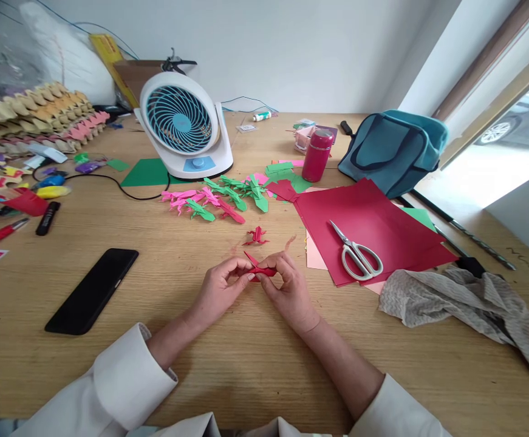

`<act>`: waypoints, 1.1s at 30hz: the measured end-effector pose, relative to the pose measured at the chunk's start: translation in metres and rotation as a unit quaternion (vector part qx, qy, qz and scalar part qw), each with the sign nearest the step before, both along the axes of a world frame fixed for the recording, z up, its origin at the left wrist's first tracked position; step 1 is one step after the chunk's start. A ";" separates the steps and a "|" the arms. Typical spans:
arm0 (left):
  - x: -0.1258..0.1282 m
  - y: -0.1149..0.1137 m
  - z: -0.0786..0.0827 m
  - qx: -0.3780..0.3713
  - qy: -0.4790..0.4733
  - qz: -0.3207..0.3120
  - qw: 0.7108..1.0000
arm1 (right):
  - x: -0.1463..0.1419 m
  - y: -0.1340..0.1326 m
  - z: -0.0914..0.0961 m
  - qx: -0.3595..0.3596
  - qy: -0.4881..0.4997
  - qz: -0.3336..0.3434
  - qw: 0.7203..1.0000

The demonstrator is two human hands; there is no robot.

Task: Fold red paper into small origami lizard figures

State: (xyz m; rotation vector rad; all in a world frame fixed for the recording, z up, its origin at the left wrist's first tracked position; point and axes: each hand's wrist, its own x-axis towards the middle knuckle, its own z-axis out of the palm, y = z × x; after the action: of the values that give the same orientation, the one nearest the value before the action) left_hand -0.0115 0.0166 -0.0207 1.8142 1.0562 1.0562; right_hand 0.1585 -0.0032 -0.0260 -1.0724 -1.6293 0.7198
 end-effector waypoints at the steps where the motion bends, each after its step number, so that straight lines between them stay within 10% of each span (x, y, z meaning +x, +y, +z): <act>1: 0.000 0.000 0.001 0.011 0.001 0.008 1.000 | 0.000 0.000 -0.001 -0.006 0.009 0.003 1.000; 16: -0.003 -0.002 0.007 0.171 0.094 0.056 0.979 | -0.002 0.006 -0.004 -0.191 0.266 0.074 0.942; 33: 0.002 -0.006 0.012 0.073 0.025 0.046 0.996 | -0.004 0.005 -0.003 -0.175 0.291 0.099 0.935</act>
State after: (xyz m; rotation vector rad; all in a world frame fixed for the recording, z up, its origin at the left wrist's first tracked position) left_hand -0.0090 0.0107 -0.0091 1.9330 1.1279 1.1743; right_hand 0.1545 0.0013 -0.0289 -0.8262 -1.1210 1.3576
